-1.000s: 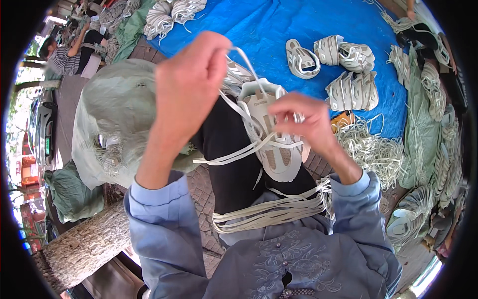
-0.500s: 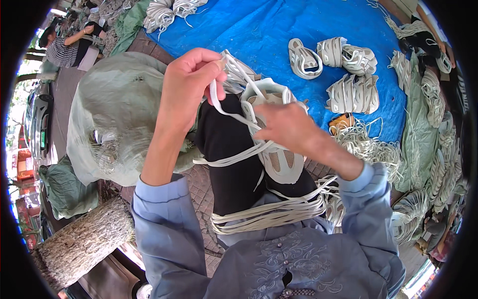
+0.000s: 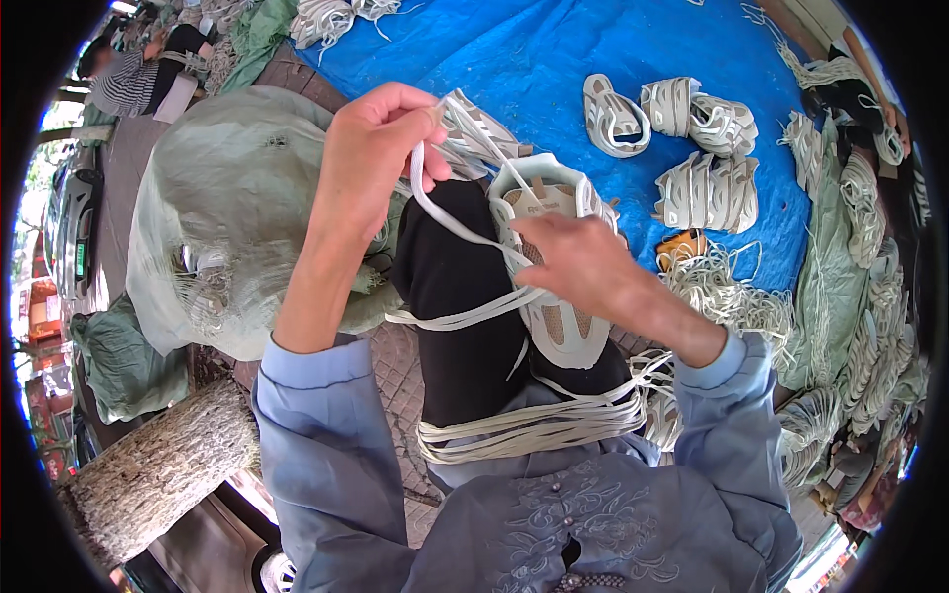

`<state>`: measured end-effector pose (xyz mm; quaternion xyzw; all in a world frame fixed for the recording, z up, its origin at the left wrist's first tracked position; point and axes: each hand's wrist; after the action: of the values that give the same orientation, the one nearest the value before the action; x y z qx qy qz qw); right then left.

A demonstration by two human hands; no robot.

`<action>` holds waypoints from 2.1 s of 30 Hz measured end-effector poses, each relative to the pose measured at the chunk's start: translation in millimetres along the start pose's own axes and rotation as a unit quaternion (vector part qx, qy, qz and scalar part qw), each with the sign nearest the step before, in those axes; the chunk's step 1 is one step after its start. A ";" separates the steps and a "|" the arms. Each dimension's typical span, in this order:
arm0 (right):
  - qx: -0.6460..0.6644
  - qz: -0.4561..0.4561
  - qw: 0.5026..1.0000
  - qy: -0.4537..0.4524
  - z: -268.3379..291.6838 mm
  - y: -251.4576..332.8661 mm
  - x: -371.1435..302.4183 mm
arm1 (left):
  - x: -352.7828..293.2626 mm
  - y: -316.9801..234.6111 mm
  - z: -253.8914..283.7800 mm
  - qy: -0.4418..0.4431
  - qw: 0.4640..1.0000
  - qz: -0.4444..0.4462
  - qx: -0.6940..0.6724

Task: The person sits on the ground and laces a white sneaker by hand. They repeatedly thread a long white lace through the eyelets of the shoe, pulling it tight to secure the fit. The task involves handling the shoe and the lace continuously.

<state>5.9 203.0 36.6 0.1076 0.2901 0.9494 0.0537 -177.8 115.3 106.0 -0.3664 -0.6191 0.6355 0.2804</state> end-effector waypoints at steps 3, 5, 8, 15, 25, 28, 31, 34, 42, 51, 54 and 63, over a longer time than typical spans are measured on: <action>-0.043 -0.051 0.997 0.028 -26.1 -0.9 -2.5 | -2.7 0.8 -0.9 0.026 0.997 0.029 -0.062; -0.132 0.054 0.987 0.070 -29.6 -7.9 -2.8 | -2.7 -1.2 -3.6 0.031 0.996 0.038 -0.069; -0.127 0.042 0.984 0.114 -30.6 -9.0 -5.0 | -0.8 -4.4 -8.6 0.043 0.996 0.029 -0.073; 0.012 0.000 0.999 0.048 -37.5 -0.9 -8.8 | 0.8 -9.0 -15.1 0.054 0.994 0.039 -0.086; 0.474 -0.227 0.849 -0.054 45.0 -52.1 -13.6 | 24.3 23.5 41.5 -0.149 0.873 -0.168 0.433; 0.563 -0.120 0.798 -0.176 101.5 -133.3 -8.9 | 26.6 39.6 131.5 -0.203 0.855 -0.143 0.456; 0.570 -0.171 0.756 -0.274 171.1 -215.1 -27.7 | 12.7 32.1 263.6 -0.300 0.733 -0.018 0.610; 0.498 -0.226 0.736 -0.399 221.7 -272.9 -73.1 | -35.3 27.7 384.8 -0.382 0.627 0.088 0.674; -0.366 -0.175 0.907 -0.112 154.8 -240.1 -86.4 | -53.3 64.5 285.7 -0.257 0.527 -0.061 0.808; 0.054 0.008 0.997 0.057 5.1 -51.8 -41.1 | -82.6 112.5 -55.6 0.159 0.747 -0.371 0.528; -0.083 0.073 0.994 0.008 -8.7 -48.5 -39.1 | -81.5 121.2 -58.1 0.162 0.747 -0.386 0.517; 0.328 -0.188 0.916 0.134 1.9 -60.7 -27.4 | -76.2 109.1 -49.5 0.131 0.965 -0.079 0.211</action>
<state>35.4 249.6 -0.7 -0.0657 0.6050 0.7786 0.1534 -83.2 74.0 8.5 -0.3290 -0.4555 0.6742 0.4792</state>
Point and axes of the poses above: each hand's wrist, its own x-axis towards the middle knuckle, its own z-axis out of the back of the hand, y = z × x, and after that the axes turned 7 degrees about -x, right-handed
